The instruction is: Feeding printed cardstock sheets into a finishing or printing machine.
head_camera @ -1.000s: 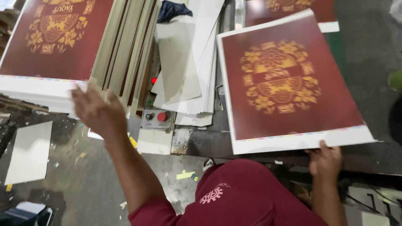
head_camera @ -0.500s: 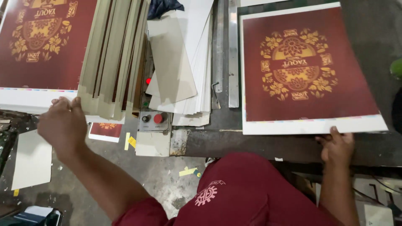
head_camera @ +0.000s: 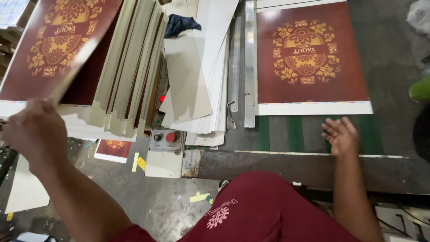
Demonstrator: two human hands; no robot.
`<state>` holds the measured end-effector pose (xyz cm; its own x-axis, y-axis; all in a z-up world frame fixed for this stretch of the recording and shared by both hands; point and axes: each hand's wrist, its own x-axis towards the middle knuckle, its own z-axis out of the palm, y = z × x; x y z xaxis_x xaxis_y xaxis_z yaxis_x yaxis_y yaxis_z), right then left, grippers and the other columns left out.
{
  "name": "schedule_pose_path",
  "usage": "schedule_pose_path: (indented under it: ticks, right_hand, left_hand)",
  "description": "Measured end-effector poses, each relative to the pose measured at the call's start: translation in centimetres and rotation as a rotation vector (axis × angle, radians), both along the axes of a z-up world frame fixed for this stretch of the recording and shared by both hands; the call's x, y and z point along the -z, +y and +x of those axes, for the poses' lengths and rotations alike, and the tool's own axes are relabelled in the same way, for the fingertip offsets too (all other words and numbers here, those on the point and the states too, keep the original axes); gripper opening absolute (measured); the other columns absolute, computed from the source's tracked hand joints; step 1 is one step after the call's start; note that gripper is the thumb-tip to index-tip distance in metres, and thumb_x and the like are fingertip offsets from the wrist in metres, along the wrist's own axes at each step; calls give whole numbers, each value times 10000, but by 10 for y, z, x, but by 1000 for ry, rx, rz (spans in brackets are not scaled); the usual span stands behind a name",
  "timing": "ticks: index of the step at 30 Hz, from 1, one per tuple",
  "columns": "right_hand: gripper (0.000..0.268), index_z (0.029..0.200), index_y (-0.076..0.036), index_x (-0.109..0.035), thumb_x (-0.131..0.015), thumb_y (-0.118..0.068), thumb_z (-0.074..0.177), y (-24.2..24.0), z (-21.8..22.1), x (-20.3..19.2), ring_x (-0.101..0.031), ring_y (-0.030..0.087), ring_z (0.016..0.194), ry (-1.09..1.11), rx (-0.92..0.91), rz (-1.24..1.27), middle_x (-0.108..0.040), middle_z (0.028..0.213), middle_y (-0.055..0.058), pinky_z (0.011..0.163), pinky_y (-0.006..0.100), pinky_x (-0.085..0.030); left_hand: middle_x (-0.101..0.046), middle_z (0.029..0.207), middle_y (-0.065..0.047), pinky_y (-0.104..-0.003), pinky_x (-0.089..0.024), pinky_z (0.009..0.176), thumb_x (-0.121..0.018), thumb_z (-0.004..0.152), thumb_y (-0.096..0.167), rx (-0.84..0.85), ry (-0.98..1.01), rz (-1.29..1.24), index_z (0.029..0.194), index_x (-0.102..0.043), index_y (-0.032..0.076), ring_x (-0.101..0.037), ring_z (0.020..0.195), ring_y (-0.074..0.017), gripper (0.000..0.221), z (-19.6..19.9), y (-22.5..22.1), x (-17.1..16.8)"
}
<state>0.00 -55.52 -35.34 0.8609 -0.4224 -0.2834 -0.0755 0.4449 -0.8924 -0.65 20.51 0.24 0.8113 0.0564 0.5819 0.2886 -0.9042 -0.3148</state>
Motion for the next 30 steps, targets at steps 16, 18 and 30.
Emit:
schedule_pose_path:
  ticks: [16, 18, 30]
  right_hand:
    - [552, 1476, -76, -501, -645, -239, 969, 213, -60, -128, -697, 189, 1023, -257, -868, -408, -712, 1235, 111, 843, 329, -587]
    - [540, 1448, -28, -516, -678, -216, 967, 217, -61, -96, -642, 201, 1102, -392, -841, -470, -673, 1279, 141, 905, 342, -544]
    - [304, 1357, -63, -525, -589, -87, 1061, 98, -105, -20, -696, 223, 912, -170, -80, 134, -674, 1121, 93, 677, 366, -612]
  left_hand:
    - [-567, 628, -83, -451, -451, 510, -707, 975, 185, 999, -14, -619, 799, -556, 109, -614, 545, -290, 244, -15, -368, 94]
    - [-589, 646, -93, -454, -464, 530, -700, 985, 188, 1022, 53, -637, 814, -567, 99, -634, 570, -293, 234, -26, -391, 113]
    - [-740, 1158, -145, -446, -568, 875, -717, 908, 43, 764, -57, -623, 1210, -708, 83, -709, 1011, -357, 305, -8, -229, 71]
